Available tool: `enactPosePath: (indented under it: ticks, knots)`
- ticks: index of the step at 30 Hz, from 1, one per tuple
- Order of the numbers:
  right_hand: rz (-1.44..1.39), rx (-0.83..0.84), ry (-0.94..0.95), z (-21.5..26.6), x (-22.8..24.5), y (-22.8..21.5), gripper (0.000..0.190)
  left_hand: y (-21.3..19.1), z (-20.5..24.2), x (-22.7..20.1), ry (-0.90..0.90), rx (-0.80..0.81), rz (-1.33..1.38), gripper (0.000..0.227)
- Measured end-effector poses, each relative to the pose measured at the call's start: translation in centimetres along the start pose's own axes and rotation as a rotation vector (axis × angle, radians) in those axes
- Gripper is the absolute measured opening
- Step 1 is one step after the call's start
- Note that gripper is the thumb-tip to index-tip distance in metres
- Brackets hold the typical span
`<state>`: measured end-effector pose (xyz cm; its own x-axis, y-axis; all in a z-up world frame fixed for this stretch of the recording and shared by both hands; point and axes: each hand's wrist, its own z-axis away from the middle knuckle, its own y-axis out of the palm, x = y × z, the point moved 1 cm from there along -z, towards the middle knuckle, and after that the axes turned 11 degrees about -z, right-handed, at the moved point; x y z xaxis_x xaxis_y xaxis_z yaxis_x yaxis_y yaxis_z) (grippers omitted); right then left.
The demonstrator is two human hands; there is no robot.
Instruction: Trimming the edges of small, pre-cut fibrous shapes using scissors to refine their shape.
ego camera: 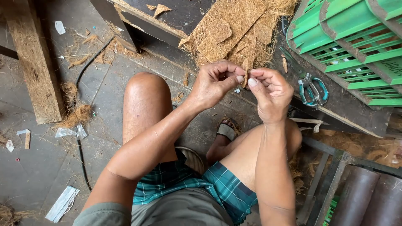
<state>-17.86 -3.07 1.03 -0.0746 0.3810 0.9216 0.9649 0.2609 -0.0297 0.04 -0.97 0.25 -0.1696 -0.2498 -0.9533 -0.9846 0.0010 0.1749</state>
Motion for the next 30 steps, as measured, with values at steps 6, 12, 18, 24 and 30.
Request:
enactPosePath:
  ticks: [6,12,18,24,30]
  knots:
    - [-0.102,-0.011,0.068,-0.2,0.2,0.0,0.025,0.3,0.0,1.2,-0.126,-0.013,0.202,0.019]
    - [-0.069,0.001,0.055,0.0,0.2,0.2,0.029,0.3,-0.2,1.9,-0.17,-0.006,0.289,0.029]
    - [-0.079,-0.005,0.072,0.2,-0.3,-0.1,0.028,0.3,-0.4,2.3,-0.193,-0.013,0.309,0.028]
    - [-0.013,-0.001,0.032,0.0,0.0,0.2,0.019,0.2,-0.5,2.6,-0.206,-0.014,0.315,0.026]
    - [-0.023,-0.002,0.014,-0.1,0.3,0.4,0.013,0.2,-0.4,2.3,-0.229,0.005,0.303,0.026]
